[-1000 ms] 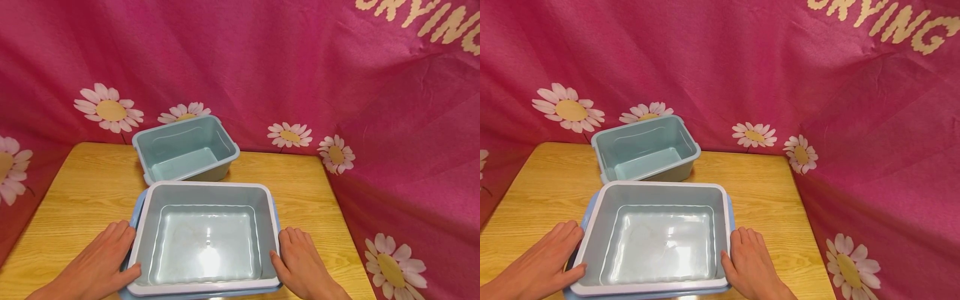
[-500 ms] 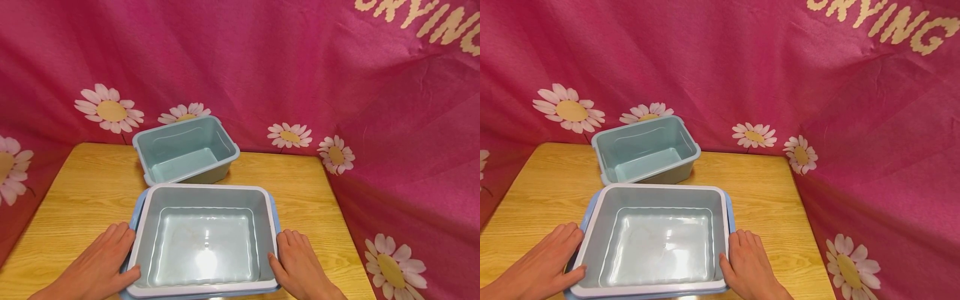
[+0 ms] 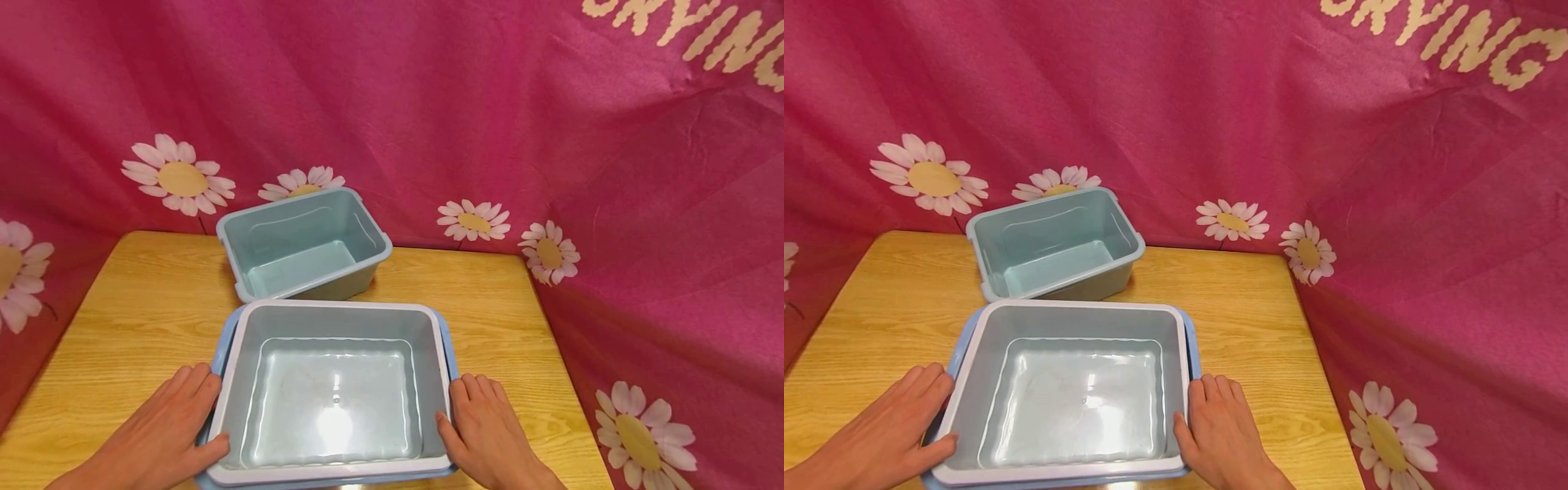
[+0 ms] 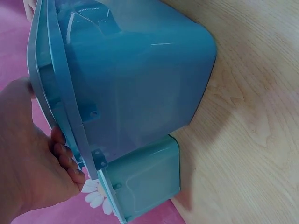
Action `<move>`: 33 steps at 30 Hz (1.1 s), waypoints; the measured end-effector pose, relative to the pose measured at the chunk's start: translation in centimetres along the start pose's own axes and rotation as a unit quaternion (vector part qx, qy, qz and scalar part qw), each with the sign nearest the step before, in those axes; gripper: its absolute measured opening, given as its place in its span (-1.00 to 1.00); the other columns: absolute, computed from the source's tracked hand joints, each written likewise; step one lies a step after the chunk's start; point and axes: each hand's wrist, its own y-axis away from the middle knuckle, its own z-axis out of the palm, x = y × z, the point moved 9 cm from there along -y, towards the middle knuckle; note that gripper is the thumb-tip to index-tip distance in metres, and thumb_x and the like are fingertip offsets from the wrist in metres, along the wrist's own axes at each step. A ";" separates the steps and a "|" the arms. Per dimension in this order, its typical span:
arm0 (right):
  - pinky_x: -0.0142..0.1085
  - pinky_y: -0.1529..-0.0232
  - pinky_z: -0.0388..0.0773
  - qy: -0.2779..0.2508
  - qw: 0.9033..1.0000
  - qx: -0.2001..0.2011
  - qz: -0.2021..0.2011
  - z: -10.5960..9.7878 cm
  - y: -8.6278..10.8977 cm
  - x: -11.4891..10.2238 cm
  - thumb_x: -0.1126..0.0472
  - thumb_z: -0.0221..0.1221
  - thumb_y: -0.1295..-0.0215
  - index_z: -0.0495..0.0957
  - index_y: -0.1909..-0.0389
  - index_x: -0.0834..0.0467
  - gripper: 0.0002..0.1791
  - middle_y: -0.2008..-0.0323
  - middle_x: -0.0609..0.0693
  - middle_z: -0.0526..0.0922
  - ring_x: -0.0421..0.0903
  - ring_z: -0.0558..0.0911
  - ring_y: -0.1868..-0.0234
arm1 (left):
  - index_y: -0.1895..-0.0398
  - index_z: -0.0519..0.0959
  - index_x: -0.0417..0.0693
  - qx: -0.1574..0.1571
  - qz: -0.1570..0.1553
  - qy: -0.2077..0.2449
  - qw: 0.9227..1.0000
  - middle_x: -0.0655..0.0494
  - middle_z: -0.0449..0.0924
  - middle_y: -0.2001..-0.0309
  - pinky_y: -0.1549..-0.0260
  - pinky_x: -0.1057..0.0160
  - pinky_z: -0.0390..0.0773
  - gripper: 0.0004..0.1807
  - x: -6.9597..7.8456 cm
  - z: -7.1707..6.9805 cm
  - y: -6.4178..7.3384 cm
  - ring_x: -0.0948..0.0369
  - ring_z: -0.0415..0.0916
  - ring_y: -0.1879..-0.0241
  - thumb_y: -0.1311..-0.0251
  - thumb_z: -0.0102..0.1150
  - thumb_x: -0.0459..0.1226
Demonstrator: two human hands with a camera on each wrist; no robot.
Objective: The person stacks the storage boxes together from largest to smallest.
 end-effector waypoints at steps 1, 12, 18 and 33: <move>-0.13 0.14 0.32 0.003 1.000 0.001 -0.001 0.0 0.0 0.0 0.02 0.16 -0.24 0.38 0.35 0.14 -0.73 0.48 -0.11 0.23 -0.07 0.36 0.33 | 0.18 0.43 0.04 -0.001 -0.001 0.000 1.000 0.29 0.15 0.38 0.36 0.30 0.22 -0.54 0.0 0.0 0.0 0.31 0.14 0.31 0.03 0.38 0.03; -0.13 0.17 0.30 0.024 0.999 0.033 -0.020 -0.3 0.0 -0.4 0.01 0.12 -0.23 0.33 0.42 0.11 -0.73 0.49 -0.09 0.23 -0.04 0.39 0.33 | 0.15 0.44 0.03 0.000 -0.003 0.005 1.000 0.30 0.19 0.35 0.32 0.28 0.25 -0.52 -0.2 0.2 -0.1 0.30 0.17 0.27 0.02 0.39 0.04; -0.12 0.19 0.30 0.030 0.999 0.037 -0.022 -0.2 0.0 -0.5 0.01 0.13 -0.21 0.32 0.44 0.11 -0.72 0.50 -0.08 0.22 -0.02 0.38 0.34 | 0.13 0.45 0.03 -0.010 -0.011 0.005 1.000 0.30 0.20 0.35 0.32 0.27 0.26 -0.49 -0.3 0.5 -0.1 0.30 0.17 0.28 0.03 0.39 0.07; -0.10 0.15 0.33 0.035 0.999 0.027 -0.010 0.1 0.1 -0.4 0.00 0.13 -0.20 0.34 0.45 0.12 -0.72 0.52 -0.07 0.22 -0.02 0.38 0.34 | 0.09 0.45 0.04 -0.017 -0.011 0.009 1.000 0.31 0.22 0.33 0.30 0.24 0.33 -0.49 -0.4 0.8 0.1 0.31 0.19 0.26 -0.02 0.38 0.09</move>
